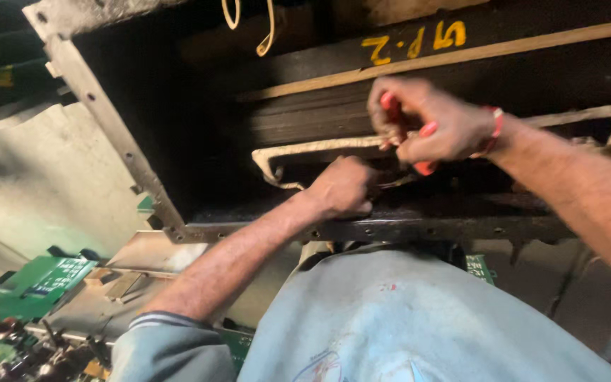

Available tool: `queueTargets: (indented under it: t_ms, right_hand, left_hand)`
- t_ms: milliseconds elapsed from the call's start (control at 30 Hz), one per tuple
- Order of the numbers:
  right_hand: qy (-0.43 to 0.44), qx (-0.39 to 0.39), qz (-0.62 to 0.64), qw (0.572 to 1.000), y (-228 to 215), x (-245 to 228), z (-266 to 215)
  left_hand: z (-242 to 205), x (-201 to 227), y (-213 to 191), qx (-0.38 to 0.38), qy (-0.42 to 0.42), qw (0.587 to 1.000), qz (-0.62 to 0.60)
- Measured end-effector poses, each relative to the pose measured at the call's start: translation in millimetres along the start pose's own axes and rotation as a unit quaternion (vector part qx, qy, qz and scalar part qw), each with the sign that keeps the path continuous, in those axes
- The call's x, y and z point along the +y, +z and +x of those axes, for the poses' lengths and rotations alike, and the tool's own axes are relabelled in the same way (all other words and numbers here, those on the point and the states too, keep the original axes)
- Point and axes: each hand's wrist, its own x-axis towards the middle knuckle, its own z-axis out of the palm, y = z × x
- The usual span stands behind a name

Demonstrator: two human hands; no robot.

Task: The person uses red-handled pliers to cut and remove a white insulating strip from the edge of a large electrical component. They repeatedly pull and cut sections of the strip, working along the component's edge.

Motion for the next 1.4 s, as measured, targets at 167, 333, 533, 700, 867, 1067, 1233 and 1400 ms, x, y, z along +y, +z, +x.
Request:
queueTargets:
  t_ms: [167, 333, 533, 700, 867, 1067, 1233, 1400]
  right_hand:
    - [-0.040, 0.026, 0.028, 0.998, -8, 6, -27]
    - [-0.109, 0.139, 0.073, 0.982, 26, -2, -76]
    - [-0.140, 0.138, 0.120, 0.973, 37, -2, -98]
    - [-0.175, 0.185, 0.036, 0.966, 57, 2, -97]
    - [-0.183, 0.254, 0.184, 0.932, 62, -17, -103]
    - [-0.164, 0.230, 0.186, 0.941, 66, -22, -83]
    - [-0.157, 0.260, 0.198, 0.932, 80, -19, -59]
    - [-0.121, 0.347, 0.126, 0.921, 80, -14, -27]
  left_hand:
    - [-1, 2, -3, 0.076, 0.073, 0.994, 0.012]
    - [-13, 7, -13, 0.121, 0.092, 0.988, -0.007]
    - [-21, 9, -8, 0.155, 0.070, 0.985, 0.038]
    - [-35, 5, 0, 0.237, 0.026, 0.971, -0.010]
    - [-34, -4, 6, 0.249, 0.026, 0.963, -0.102]
    - [-28, -13, 9, 0.190, -0.081, 0.951, -0.232]
    - [-31, -15, 6, 0.171, -0.103, 0.938, -0.284]
    - [-23, -19, 9, 0.165, -0.106, 0.939, -0.281]
